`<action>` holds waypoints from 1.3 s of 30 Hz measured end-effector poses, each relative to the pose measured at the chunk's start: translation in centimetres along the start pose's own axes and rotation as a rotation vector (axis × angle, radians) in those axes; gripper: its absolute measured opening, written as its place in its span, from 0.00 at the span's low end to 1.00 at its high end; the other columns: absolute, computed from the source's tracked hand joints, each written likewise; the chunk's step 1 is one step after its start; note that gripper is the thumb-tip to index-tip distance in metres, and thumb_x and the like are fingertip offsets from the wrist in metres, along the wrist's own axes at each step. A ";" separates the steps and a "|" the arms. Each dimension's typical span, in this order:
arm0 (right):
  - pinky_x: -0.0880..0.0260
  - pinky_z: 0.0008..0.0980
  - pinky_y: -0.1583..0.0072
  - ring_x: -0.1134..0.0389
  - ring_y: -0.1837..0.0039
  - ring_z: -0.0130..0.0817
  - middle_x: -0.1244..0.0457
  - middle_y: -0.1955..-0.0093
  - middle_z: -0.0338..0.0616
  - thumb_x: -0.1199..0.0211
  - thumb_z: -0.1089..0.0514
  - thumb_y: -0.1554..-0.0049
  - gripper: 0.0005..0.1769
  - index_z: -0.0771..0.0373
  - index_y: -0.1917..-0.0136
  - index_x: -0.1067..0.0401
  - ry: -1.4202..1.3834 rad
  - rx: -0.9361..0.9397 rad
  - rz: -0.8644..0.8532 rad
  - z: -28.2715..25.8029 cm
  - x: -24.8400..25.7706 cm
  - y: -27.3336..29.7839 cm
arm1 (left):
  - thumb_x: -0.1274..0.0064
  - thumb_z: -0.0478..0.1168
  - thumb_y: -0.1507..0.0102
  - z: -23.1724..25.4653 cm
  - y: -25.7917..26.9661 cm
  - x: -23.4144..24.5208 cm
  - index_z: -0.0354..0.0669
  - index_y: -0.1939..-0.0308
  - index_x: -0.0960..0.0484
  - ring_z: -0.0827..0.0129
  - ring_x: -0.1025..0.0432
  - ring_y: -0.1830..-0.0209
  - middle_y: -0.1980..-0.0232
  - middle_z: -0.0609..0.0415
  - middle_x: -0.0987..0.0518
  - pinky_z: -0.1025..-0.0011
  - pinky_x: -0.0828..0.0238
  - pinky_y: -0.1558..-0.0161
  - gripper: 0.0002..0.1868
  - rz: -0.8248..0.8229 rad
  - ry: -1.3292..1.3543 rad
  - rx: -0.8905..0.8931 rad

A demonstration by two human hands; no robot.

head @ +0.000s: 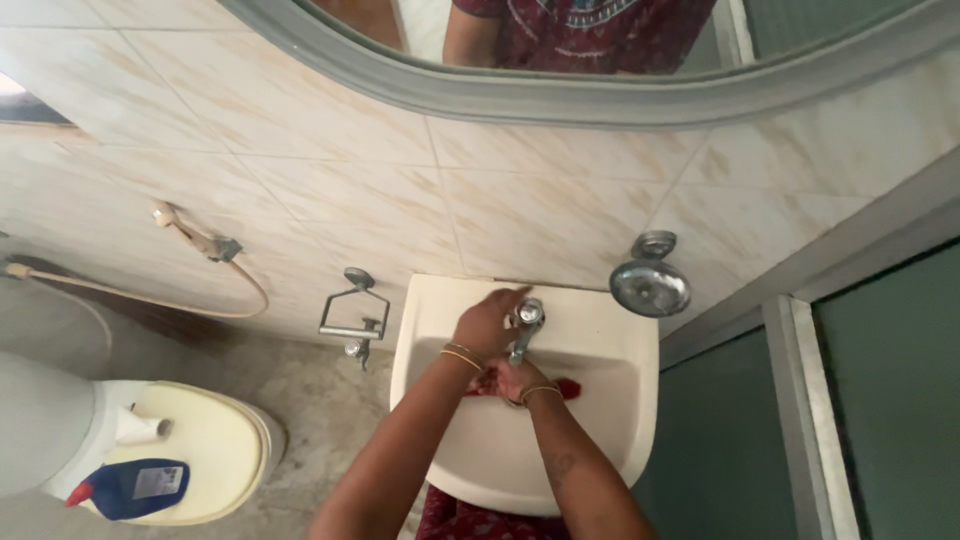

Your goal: The person cleans a small bathroom sink, its faucet, and a nearby metal toilet paper holder using a toothbrush, rinsing the areas with water by hand.

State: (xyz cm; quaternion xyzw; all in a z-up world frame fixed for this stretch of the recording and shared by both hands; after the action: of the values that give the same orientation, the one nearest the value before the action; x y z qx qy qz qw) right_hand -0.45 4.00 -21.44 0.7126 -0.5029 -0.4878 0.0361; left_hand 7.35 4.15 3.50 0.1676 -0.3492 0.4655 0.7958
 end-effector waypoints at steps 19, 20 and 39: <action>0.53 0.23 0.77 0.49 0.78 0.21 0.42 0.75 0.34 0.44 0.51 0.36 0.21 0.56 0.70 0.34 0.342 -0.126 0.161 -3.1 2.3 12.0 | 0.52 0.46 0.32 -18.9 9.0 -17.9 0.42 0.61 0.23 0.70 0.42 0.82 0.71 0.55 0.25 0.71 0.49 0.83 0.12 0.139 1.230 0.983; 0.52 0.25 0.76 0.49 0.78 0.22 0.43 0.76 0.35 0.46 0.53 0.38 0.20 0.59 0.70 0.33 0.468 -0.059 0.175 -6.5 1.0 13.7 | 0.52 0.46 0.32 -18.5 8.9 -18.6 0.42 0.61 0.23 0.70 0.42 0.82 0.71 0.55 0.25 0.71 0.49 0.83 0.12 0.135 1.234 0.981; 0.27 0.44 0.37 0.25 0.41 0.47 0.28 0.42 0.52 0.47 0.42 0.36 0.26 0.59 0.37 0.22 1.422 0.429 0.951 -31.1 -3.3 36.8 | 0.66 0.38 0.27 -12.4 9.0 -20.9 0.30 0.51 0.23 0.58 0.19 0.59 0.57 0.40 0.16 0.66 0.18 0.54 0.16 0.166 1.625 1.035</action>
State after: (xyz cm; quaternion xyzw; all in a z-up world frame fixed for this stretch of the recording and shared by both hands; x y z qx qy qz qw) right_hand -2.79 -25.24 16.91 0.5539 -0.6855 0.2430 0.4053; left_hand -2.15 3.04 -20.61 0.0992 0.5455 0.5902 0.5867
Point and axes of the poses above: each hand's wrist, its own y-axis away from the middle knuckle, its own x-axis out of the back of the hand, z = x × y, the point moved 10 cm from there along -y, towards the middle knuckle
